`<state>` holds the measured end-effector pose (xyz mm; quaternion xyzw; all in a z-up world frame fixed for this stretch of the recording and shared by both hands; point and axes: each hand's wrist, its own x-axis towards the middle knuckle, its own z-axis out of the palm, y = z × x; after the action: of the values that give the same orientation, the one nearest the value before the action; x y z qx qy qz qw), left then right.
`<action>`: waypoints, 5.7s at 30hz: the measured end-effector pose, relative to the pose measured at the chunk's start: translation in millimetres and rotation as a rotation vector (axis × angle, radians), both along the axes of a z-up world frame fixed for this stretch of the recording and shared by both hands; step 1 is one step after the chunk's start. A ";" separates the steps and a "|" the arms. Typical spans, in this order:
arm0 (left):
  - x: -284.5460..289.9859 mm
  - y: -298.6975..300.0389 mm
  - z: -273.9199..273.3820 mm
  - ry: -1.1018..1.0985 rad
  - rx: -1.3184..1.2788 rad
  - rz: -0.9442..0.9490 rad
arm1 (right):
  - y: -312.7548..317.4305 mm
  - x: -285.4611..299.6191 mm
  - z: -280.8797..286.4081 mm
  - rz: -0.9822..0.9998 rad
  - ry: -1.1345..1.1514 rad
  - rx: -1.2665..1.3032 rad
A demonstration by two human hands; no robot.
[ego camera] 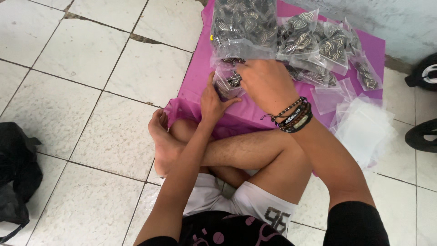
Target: The person picks up metal hardware pieces by hand from a large plastic bag and sorts them into smaller plastic bags.
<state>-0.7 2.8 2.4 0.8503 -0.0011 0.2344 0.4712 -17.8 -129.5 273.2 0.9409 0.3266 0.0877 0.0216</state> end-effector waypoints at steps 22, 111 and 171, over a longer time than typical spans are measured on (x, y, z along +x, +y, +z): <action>-3.7 -1.7 8.4 0.062 -0.006 0.010 | 8.8 20.5 -6.6 0.039 0.154 0.026; 3.0 -14.5 -9.6 -0.319 0.090 0.260 | -36.2 184.4 -300.4 -0.478 -0.233 0.627; 16.2 -12.4 -36.5 -0.562 0.442 0.380 | -18.5 154.5 -301.0 -0.431 -0.207 0.548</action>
<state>15.5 -9.6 -34.1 0.8190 -0.0233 0.5347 0.2066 136.7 -147.9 -27.8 0.9451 0.0813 0.2601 -0.1806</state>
